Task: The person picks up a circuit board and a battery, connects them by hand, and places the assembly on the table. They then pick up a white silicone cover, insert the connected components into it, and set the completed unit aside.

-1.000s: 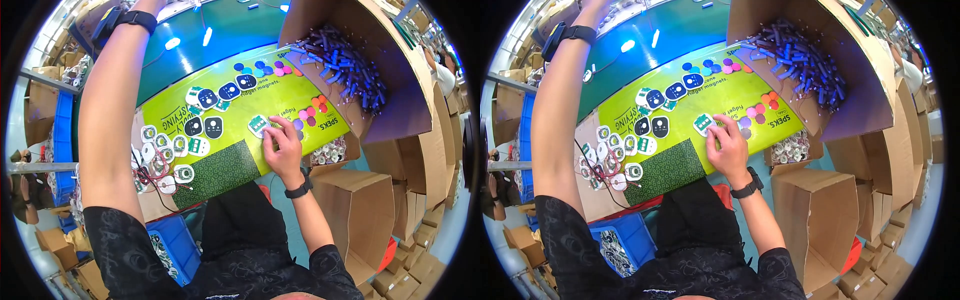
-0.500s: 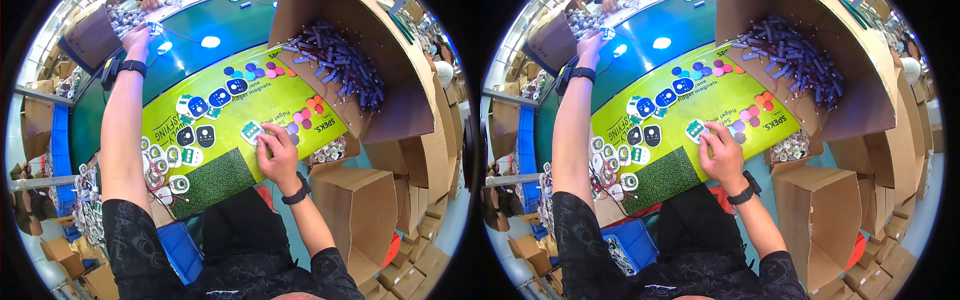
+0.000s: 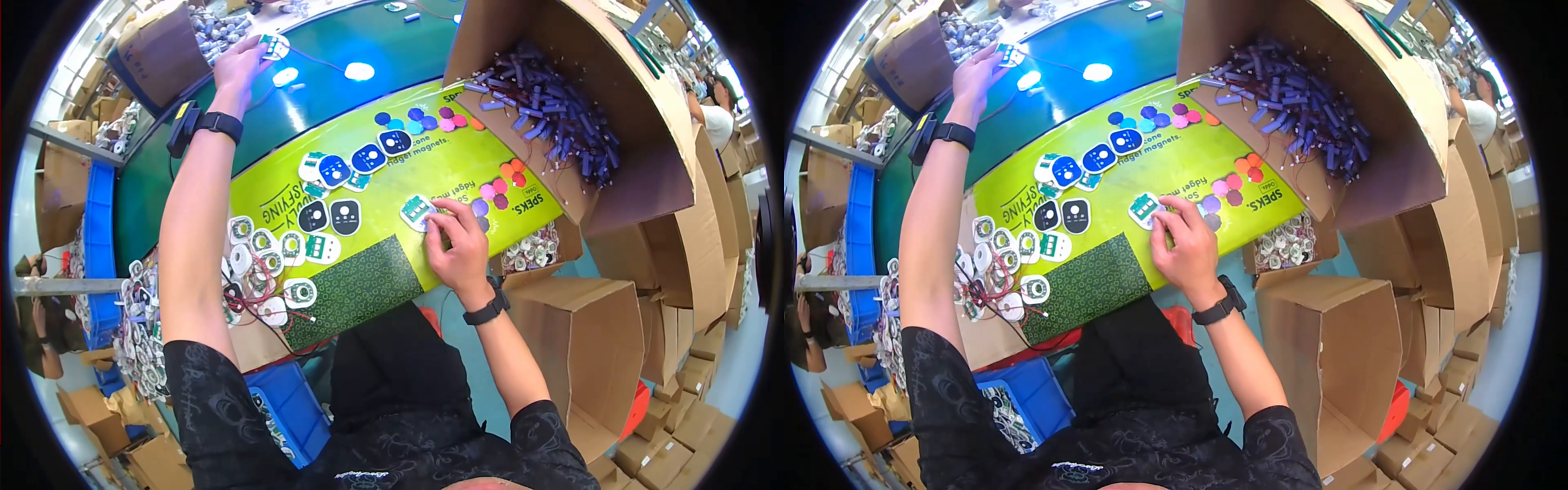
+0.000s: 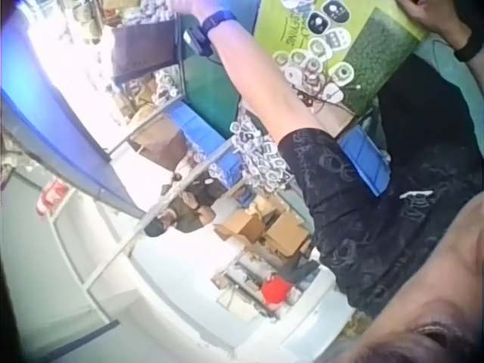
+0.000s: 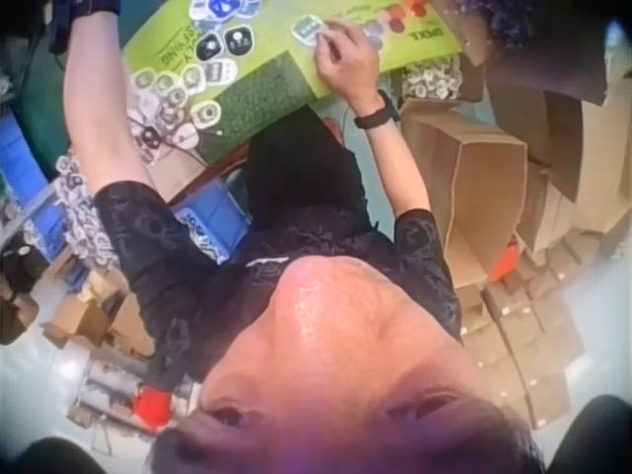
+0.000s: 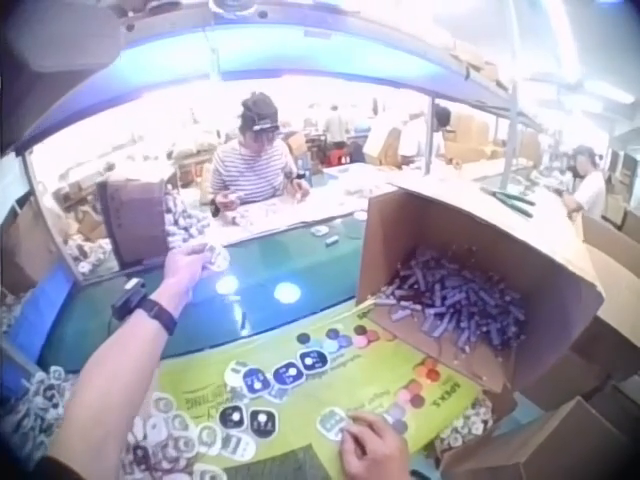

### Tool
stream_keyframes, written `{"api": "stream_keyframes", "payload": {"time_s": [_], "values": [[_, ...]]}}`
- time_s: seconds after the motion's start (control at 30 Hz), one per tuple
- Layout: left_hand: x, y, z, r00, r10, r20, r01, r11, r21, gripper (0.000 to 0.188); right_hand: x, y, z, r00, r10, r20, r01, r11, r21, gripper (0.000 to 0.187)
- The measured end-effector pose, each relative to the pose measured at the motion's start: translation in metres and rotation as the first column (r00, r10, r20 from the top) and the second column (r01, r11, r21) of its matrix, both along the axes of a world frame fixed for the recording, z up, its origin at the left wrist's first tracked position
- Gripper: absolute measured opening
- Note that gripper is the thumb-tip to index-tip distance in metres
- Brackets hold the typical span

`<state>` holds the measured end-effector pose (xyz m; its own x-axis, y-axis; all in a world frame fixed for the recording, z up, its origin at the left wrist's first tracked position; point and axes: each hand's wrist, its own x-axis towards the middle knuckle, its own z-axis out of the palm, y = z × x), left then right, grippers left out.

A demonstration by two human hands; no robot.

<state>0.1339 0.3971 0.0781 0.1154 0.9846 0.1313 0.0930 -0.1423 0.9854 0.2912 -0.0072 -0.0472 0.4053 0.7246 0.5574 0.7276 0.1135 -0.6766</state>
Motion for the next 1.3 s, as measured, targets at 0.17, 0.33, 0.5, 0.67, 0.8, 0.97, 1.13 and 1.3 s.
{"api": "stream_keyframes", "payload": {"time_s": [0.17, 0.33, 0.5, 0.67, 0.8, 0.97, 1.13, 1.3], "values": [[-0.001, -0.049, 0.063, 0.983, -0.185, 0.002, 0.181, 0.963, 0.201, 0.037, 0.001, -0.006, 0.008, 0.998, 0.000, -0.058, -0.001, 1.000, -0.018, 0.012], [-0.031, -0.113, 0.126, 0.967, -0.235, -0.097, 0.252, 0.936, 0.245, 0.036, -0.001, -0.007, 0.021, 0.972, 0.068, -0.225, -0.096, 0.989, -0.113, 0.012], [-0.062, -0.184, 0.167, 0.922, -0.266, -0.280, 0.369, 0.823, 0.433, 0.030, -0.037, 0.014, 0.107, 0.962, 0.196, -0.191, -0.145, 0.957, 0.253, 0.019], [-0.094, -0.244, 0.164, 0.889, -0.227, -0.397, 0.420, 0.748, 0.514, 0.029, -0.091, 0.043, 0.177, 0.514, 0.523, -0.681, -0.437, 0.842, 0.317, 0.027], [-0.114, -0.285, 0.156, 0.880, -0.178, -0.440, 0.408, 0.759, 0.508, 0.028, -0.111, 0.037, 0.176, 0.443, 0.507, -0.740, -0.518, 0.818, 0.251, 0.028], [-0.121, -0.301, 0.128, 0.889, -0.295, -0.350, 0.413, 0.846, 0.336, 0.029, -0.103, 0.018, 0.152, 0.480, 0.539, -0.692, -0.435, 0.832, 0.345, 0.020], [-0.108, -0.295, 0.066, 0.911, -0.401, -0.099, 0.413, 0.883, 0.224, 0.030, -0.088, 0.012, 0.129, 0.544, 0.493, -0.679, -0.375, 0.867, 0.329, 0.015], [-0.071, -0.292, 0.002, 0.651, -0.411, 0.638, 0.588, 0.805, -0.081, 0.036, -0.087, 0.016, 0.107, 0.224, 0.506, -0.833, -0.407, 0.825, 0.392, 0.011]]}}
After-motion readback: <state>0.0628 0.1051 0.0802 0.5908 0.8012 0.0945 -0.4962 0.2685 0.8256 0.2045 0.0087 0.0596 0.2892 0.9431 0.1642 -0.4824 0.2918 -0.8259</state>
